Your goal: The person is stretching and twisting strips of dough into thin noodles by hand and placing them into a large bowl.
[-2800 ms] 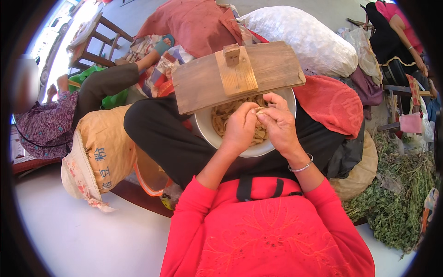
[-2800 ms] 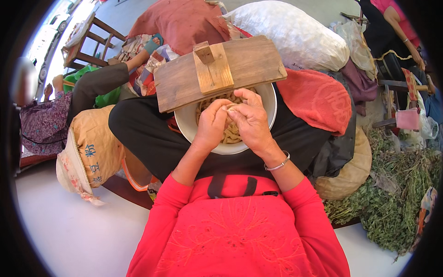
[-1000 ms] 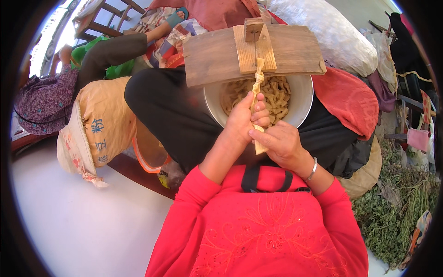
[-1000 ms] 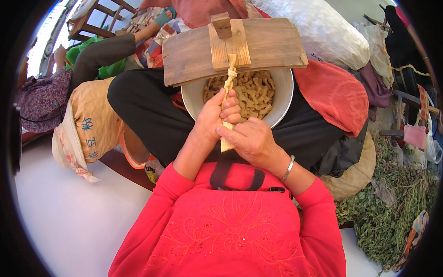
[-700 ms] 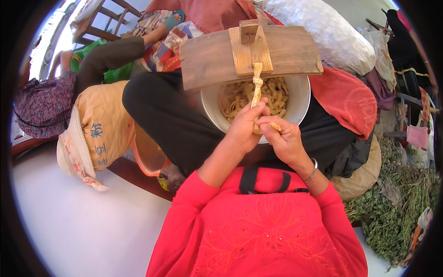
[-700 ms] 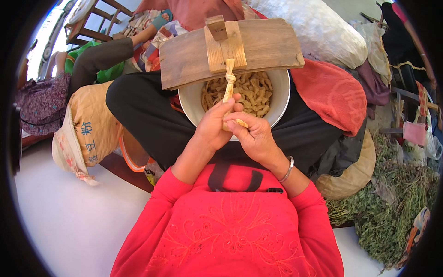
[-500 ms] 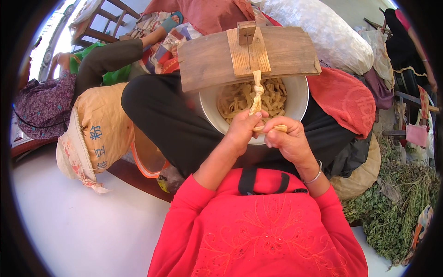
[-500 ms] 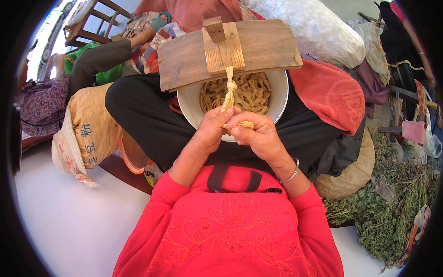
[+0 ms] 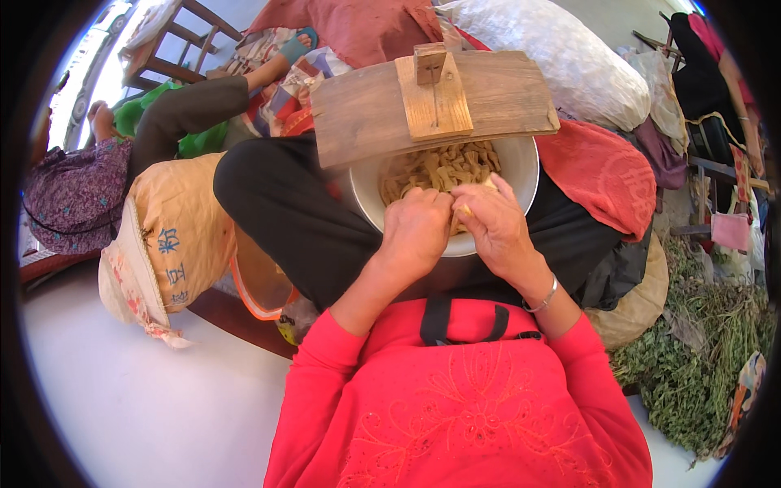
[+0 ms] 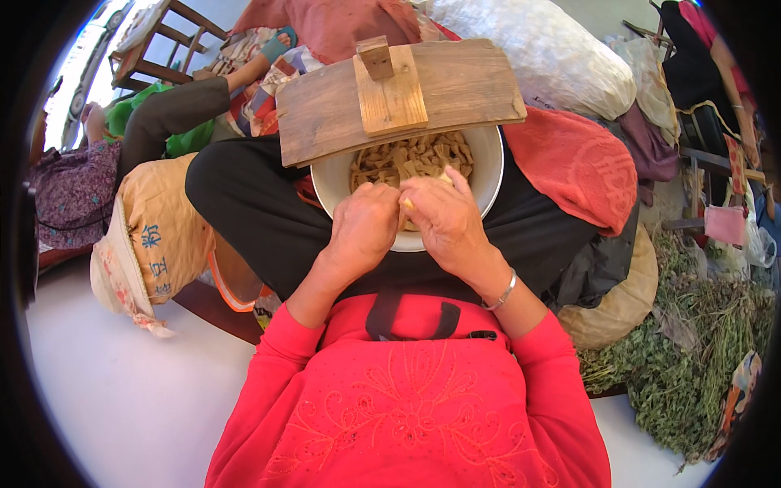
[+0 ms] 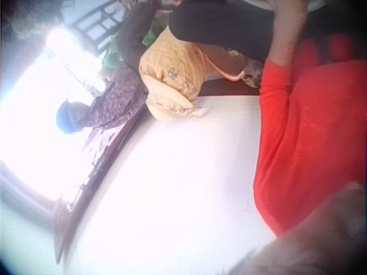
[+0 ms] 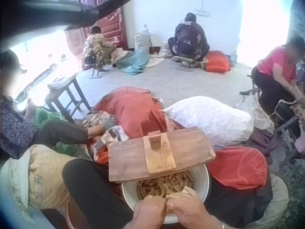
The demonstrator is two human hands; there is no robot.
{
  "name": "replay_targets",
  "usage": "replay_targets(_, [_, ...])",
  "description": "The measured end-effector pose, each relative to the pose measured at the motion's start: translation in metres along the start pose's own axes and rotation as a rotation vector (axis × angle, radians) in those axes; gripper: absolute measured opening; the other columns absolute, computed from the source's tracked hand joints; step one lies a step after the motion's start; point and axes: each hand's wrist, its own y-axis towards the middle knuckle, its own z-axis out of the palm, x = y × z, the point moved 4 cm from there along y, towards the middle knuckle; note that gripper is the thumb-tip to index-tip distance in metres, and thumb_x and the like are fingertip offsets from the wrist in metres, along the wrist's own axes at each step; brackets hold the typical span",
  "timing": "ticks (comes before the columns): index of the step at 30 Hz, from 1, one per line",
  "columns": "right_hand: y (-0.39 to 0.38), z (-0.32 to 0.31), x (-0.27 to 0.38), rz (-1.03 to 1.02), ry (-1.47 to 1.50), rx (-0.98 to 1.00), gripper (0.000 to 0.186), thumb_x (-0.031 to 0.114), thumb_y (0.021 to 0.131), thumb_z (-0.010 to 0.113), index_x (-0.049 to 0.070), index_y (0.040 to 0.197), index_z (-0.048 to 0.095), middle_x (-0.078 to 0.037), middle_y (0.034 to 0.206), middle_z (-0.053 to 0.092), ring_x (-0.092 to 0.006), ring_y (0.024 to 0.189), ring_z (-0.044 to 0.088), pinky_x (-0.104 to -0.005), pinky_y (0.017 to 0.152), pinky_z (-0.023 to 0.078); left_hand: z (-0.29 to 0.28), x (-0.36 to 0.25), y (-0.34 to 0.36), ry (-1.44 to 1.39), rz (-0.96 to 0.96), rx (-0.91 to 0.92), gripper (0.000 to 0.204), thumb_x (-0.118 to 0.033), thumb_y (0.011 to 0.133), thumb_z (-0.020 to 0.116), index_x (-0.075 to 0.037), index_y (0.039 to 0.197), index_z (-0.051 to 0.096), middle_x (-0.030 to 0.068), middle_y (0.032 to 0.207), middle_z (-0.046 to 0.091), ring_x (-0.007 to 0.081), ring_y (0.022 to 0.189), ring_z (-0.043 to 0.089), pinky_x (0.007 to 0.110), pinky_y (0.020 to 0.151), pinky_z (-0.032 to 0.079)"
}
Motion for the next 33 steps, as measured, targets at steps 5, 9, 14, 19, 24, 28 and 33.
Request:
replay_targets(5, [-0.011, 0.021, -0.023, 0.389, 0.469, -0.039, 0.005, 0.005, 0.093, 0.056, 0.002, 0.091, 0.058, -0.004, 0.077, 0.057, -0.0192, 0.066, 0.053, -0.0285, 0.064, 0.046, 0.001, 0.002, 0.001, 0.022, -0.137, -0.146, 0.013, -0.013, 0.081, 0.066, -0.003, 0.078, 0.058, 0.0110, 0.074, 0.059, 0.0275, 0.070, 0.057, 0.036, 0.060, 0.046])
replay_targets(9, [-0.008, 0.020, -0.027, 0.570, 0.753, -0.139, 0.002, 0.003, 0.093, 0.057, 0.001, 0.092, 0.058, 0.000, 0.076, 0.057, -0.0087, 0.061, 0.049, -0.0210, 0.055, 0.041, 0.014, 0.014, -0.009, -0.868, -0.516, -0.024, 0.011, -0.010, 0.083, 0.066, -0.004, 0.083, 0.056, 0.0065, 0.070, 0.052, 0.0211, 0.067, 0.053, 0.030, 0.061, 0.044])
replay_targets(14, [-0.008, 0.033, -0.046, 0.780, 1.354, -0.320, 0.018, 0.002, 0.086, 0.065, 0.002, 0.101, 0.055, -0.005, 0.077, 0.063, -0.0080, 0.055, 0.054, -0.0198, 0.048, 0.043, 0.003, 0.003, -0.002, -0.501, -0.093, -0.260, 0.014, -0.002, 0.080, 0.065, -0.004, 0.089, 0.055, 0.0075, 0.072, 0.051, 0.0236, 0.070, 0.052, 0.032, 0.063, 0.044])
replay_targets(19, [-0.011, 0.037, -0.050, 0.718, 1.204, -0.203, 0.009, 0.005, 0.088, 0.064, 0.001, 0.095, 0.061, -0.002, 0.072, 0.062, -0.0062, 0.057, 0.053, -0.0189, 0.050, 0.043, -0.007, -0.006, 0.004, -0.294, 0.115, -0.307, 0.020, 0.003, 0.071, 0.066, -0.003, 0.087, 0.056, 0.0113, 0.075, 0.053, 0.0313, 0.070, 0.051, 0.038, 0.061, 0.043])
replay_targets(24, [-0.013, 0.036, -0.044, 0.705, 1.079, -0.040, 0.013, 0.008, 0.090, 0.064, -0.001, 0.098, 0.065, 0.000, 0.077, 0.063, -0.0047, 0.064, 0.054, -0.0185, 0.057, 0.045, -0.002, 0.003, 0.002, -0.361, 0.068, -0.255, 0.019, 0.002, 0.071, 0.064, -0.003, 0.088, 0.057, 0.0115, 0.077, 0.054, 0.0317, 0.072, 0.052, 0.040, 0.063, 0.043])
replay_targets(28, [-0.014, 0.037, -0.034, 0.761, 1.189, 0.041, 0.016, 0.009, 0.090, 0.063, -0.001, 0.103, 0.065, 0.000, 0.083, 0.064, -0.0047, 0.070, 0.055, -0.0191, 0.062, 0.046, 0.009, 0.017, 0.000, -0.673, -0.215, -0.124, 0.010, 0.002, 0.083, 0.057, -0.001, 0.092, 0.057, 0.0060, 0.073, 0.053, 0.0184, 0.072, 0.053, 0.031, 0.065, 0.044])
replay_targets(33, [-0.016, 0.045, -0.049, 0.715, 1.080, 0.013, 0.014, 0.005, 0.087, 0.064, -0.001, 0.100, 0.064, -0.002, 0.096, 0.060, -0.0056, 0.080, 0.055, -0.0196, 0.067, 0.046, 0.013, 0.020, 0.004, -0.676, -0.231, -0.020, 0.014, 0.005, 0.085, 0.051, 0.002, 0.097, 0.056, 0.0054, 0.086, 0.054, 0.0113, 0.081, 0.052, 0.026, 0.070, 0.045])
